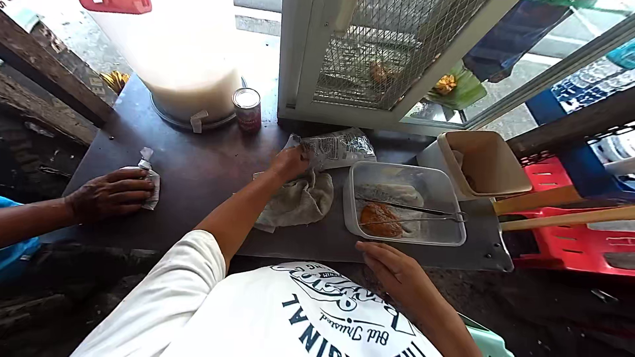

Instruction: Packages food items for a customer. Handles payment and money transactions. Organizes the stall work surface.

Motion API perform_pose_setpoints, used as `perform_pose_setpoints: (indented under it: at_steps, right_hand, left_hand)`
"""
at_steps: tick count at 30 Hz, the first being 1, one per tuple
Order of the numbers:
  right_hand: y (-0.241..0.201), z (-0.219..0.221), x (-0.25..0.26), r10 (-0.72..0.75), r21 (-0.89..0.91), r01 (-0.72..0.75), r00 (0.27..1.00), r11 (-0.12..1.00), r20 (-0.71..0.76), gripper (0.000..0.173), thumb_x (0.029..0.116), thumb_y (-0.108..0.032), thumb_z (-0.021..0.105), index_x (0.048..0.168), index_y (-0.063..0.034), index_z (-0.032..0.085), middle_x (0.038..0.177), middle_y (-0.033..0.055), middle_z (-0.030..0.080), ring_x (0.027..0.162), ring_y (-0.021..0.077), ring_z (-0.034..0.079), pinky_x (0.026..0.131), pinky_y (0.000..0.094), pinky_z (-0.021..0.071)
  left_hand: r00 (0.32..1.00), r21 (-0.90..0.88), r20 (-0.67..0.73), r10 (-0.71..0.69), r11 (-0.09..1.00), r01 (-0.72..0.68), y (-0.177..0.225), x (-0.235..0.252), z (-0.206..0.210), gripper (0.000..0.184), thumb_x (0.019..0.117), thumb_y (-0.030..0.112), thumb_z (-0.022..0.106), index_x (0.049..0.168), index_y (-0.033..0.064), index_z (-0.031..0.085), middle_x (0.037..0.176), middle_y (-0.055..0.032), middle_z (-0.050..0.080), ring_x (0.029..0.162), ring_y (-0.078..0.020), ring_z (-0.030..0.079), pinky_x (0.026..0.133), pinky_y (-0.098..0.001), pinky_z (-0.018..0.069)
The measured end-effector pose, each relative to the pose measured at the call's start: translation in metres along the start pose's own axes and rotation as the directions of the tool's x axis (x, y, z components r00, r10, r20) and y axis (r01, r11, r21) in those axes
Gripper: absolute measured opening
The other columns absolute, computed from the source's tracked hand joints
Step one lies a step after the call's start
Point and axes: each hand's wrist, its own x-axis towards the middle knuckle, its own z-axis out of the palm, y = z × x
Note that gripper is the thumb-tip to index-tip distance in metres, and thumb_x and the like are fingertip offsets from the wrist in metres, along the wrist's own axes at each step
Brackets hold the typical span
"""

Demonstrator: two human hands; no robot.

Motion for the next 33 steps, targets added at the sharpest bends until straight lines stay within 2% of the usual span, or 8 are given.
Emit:
perform_pose_setpoints:
  at_steps: [2,7,12,16,21,27,30,33]
  right_hand:
    - [-0.001,0.004,0.001,0.01,0.015,-0.011,1.0,1.0,0.02,0.033,0.1062,-0.021,0.051,0.128,-0.0077,0.071,0.122,0.0087,0.073,0.11,0.0105,0.069,0.097,0.0233,0.0544]
    - [-0.012,0.009,0.018,-0.05,-0.01,0.051,0.995,0.999,0.083,0.032,0.1064,-0.019,0.05,0.129,-0.0081,0.071,0.124,0.0094,0.072,0.111,0.012,0.07,0.098,0.0246,0.0541]
    - [-0.025,0.014,0.032,-0.071,-0.014,0.075,0.984,0.997,0.161,0.034,0.1072,-0.021,0.049,0.131,-0.0086,0.07,0.124,0.011,0.072,0.107,0.0152,0.07,0.096,0.0279,0.055]
    - [-0.037,0.024,0.041,-0.116,0.006,0.117,0.97,0.993,0.212,0.033,0.1074,-0.019,0.049,0.131,-0.0067,0.069,0.124,0.0124,0.071,0.109,0.0168,0.07,0.097,0.029,0.055]
    - [-0.037,0.032,0.035,-0.092,0.0,0.095,0.972,0.996,0.216,0.033,0.1066,-0.018,0.05,0.13,-0.0066,0.07,0.124,0.0123,0.072,0.111,0.0166,0.07,0.098,0.0283,0.0546]
    - [-0.042,0.044,0.034,-0.063,0.008,0.063,0.962,0.998,0.265,0.032,0.1065,-0.017,0.051,0.13,-0.0054,0.069,0.124,0.0134,0.072,0.114,0.0205,0.07,0.101,0.0335,0.0544]
    - [-0.051,0.047,0.042,-0.085,0.004,0.088,0.956,0.996,0.281,0.033,0.1067,-0.017,0.051,0.132,-0.0057,0.069,0.125,0.0136,0.071,0.114,0.0205,0.07,0.101,0.0333,0.0542]
    - [-0.055,0.047,0.047,-0.086,-0.013,0.093,0.955,0.996,0.283,0.033,0.1067,-0.017,0.05,0.132,-0.0061,0.069,0.125,0.0132,0.071,0.114,0.0203,0.069,0.101,0.033,0.0539]
  left_hand:
    - [0.999,0.058,-0.037,-0.017,0.998,0.019,0.002,0.001,0.005,0.032,0.101,0.024,0.055,0.115,0.0001,0.071,0.117,-0.0228,0.069,0.116,-0.0418,0.064,0.099,-0.0643,0.0475]
    - [0.987,0.005,-0.158,0.016,1.0,-0.016,-0.011,-0.008,0.007,0.029,0.1015,0.017,0.052,0.115,0.0034,0.073,0.119,-0.0192,0.071,0.119,-0.0378,0.064,0.102,-0.0597,0.0469]
    - [1.0,0.016,-0.006,-0.02,1.0,0.02,-0.004,-0.015,0.003,0.044,0.0982,0.026,0.06,0.137,0.004,0.06,0.13,-0.0221,0.064,0.12,-0.0398,0.063,0.099,-0.0635,0.0491]
    - [0.993,0.16,0.047,-0.105,0.982,0.096,0.011,-0.013,0.005,0.038,0.0985,0.029,0.057,0.126,0.0044,0.067,0.129,-0.0207,0.065,0.119,-0.0413,0.063,0.094,-0.0667,0.0491]
    - [0.993,-0.007,-0.112,-0.021,1.0,0.021,-0.023,-0.021,0.003,0.029,0.1015,0.021,0.053,0.113,0.0064,0.075,0.116,-0.0167,0.071,0.115,-0.0348,0.066,0.098,-0.058,0.0508]
    - [0.996,-0.067,-0.066,0.063,0.995,-0.067,-0.008,-0.021,-0.003,0.047,0.0999,0.027,0.062,0.141,0.0048,0.057,0.126,-0.0232,0.065,0.115,-0.0398,0.065,0.098,-0.0622,0.0508]
    - [0.998,0.045,0.028,0.058,0.997,-0.059,0.006,-0.011,0.001,0.037,0.1015,0.03,0.057,0.126,0.0038,0.068,0.129,-0.0215,0.065,0.121,-0.0396,0.062,0.1,-0.063,0.0485]
    - [0.995,0.037,-0.065,0.069,0.997,-0.067,0.001,-0.01,0.005,0.029,0.1016,0.021,0.053,0.116,0.0053,0.073,0.122,-0.0175,0.069,0.12,-0.0361,0.064,0.101,-0.0586,0.0491]
